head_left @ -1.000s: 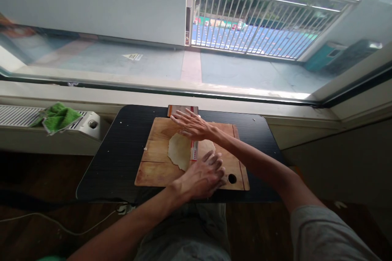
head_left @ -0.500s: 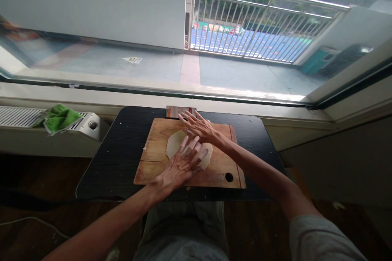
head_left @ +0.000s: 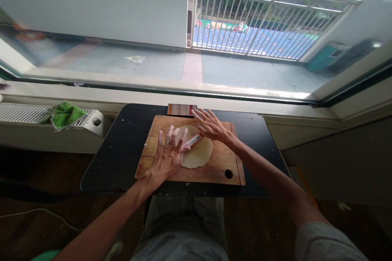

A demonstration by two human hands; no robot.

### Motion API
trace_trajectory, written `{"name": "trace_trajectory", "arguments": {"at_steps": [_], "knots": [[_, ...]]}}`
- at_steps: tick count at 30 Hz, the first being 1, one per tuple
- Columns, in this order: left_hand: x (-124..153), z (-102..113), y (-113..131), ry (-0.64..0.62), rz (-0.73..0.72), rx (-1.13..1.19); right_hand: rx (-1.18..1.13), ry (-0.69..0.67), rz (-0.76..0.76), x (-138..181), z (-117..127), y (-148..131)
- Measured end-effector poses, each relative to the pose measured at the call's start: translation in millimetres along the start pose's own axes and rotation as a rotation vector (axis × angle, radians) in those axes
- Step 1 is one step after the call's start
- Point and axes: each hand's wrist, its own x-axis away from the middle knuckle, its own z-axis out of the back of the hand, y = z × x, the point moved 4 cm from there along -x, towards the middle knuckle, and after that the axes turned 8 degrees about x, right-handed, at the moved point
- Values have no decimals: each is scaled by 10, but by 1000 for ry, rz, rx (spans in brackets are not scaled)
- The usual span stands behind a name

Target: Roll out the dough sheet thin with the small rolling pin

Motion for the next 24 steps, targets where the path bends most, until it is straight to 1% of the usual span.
{"name": "trace_trajectory", "arguments": {"at_steps": [4,8,11,15,19,22,24], "knots": [[-62,11,-148,32,63,69,2,0,-65,133,-20,17],[-164,47,-270,69,220,86,16,-5,-169,259,-8,-81],[-250,100,-319,69,313,78,14,2,-241,351,47,-173],[-357,150,-378,74,371,75,0,13,-316,467,95,-277],[-485,134,-478,76,440,72,-13,55,-379,570,62,-343],[-618,111,-553,45,486,63,-39,109,-393,645,32,-397],[-720,102,-590,23,490,52,-62,132,-396,697,27,-447]]}}
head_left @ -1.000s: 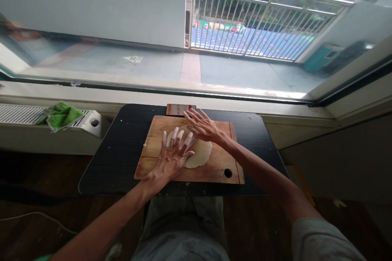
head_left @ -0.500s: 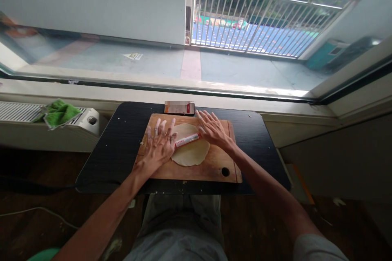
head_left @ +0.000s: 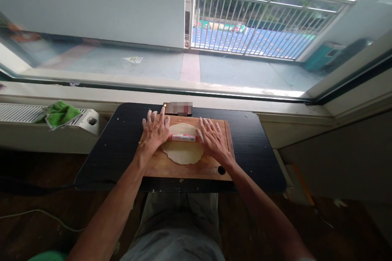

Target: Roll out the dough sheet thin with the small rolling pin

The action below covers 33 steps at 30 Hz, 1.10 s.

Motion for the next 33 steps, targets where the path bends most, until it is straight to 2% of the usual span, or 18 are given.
{"name": "trace_trajectory", "arguments": {"at_steps": [8,13,18,26,30,33], "knots": [[-342,-48,126,-8,-59,-3,-8,2,-32,277,78,-224],[-453,-104,198,14,-104,7,-1,4,-20,486,64,-452],[-531,-170,257,-21,-188,13,-8,55,-6,609,24,-588],[-492,-173,199,-146,-234,-74,106,-48,-52,391,130,-430],[-335,-146,89,-148,-345,-61,117,-68,-70,212,151,-281],[-175,-123,1,-105,-371,-65,124,-101,-80,75,138,-176]]}}
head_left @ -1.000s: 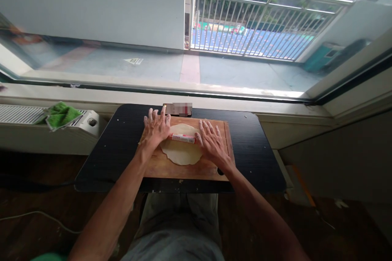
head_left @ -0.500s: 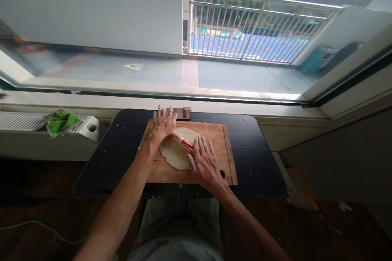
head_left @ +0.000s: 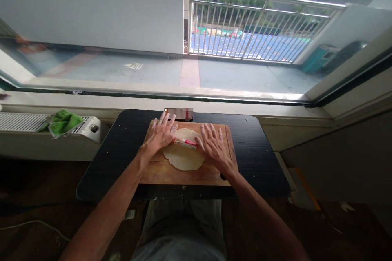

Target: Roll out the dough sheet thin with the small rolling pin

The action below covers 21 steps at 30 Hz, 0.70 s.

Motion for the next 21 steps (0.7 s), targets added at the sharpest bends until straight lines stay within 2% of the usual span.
{"name": "trace_trajectory", "arguments": {"at_steps": [5,10,13,17,21], "knots": [[314,-6,35,52,-4,-16,14,-37,15,-283,-17,129],[609,-61,99,73,43,5,-3,-20,174,-635,-58,202],[770,-139,172,127,95,14,-7,-1,291,-855,-82,209],[1003,-249,350,243,181,61,-23,23,450,-1118,-123,170],[1221,-311,683,337,177,108,-69,64,584,-1358,-205,59]]}}
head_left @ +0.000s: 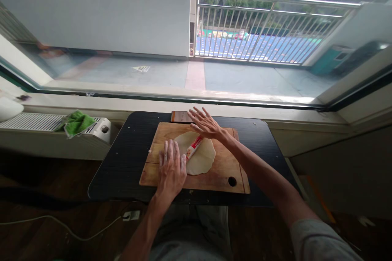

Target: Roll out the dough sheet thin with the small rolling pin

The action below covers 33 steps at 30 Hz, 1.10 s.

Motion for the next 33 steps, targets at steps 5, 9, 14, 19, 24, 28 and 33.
{"name": "trace_trajectory", "arguments": {"at_steps": [5,9,14,19,24,28,33], "knots": [[198,-64,377,44,-23,0,-39,27,180,-361,-185,-54],[218,-107,403,49,19,-7,-47,26,262,-467,-301,-57],[92,-19,165,22,100,-53,2,-6,158,-212,-164,-43],[-183,104,-116,27,175,-75,84,-90,-53,171,103,-128],[-546,138,-357,74,221,-79,103,-79,-130,471,154,-214],[-904,115,-486,49,314,-77,102,-112,-199,652,178,-315],[-1368,34,-508,-32,335,-41,61,-115,-322,862,258,-595]]}}
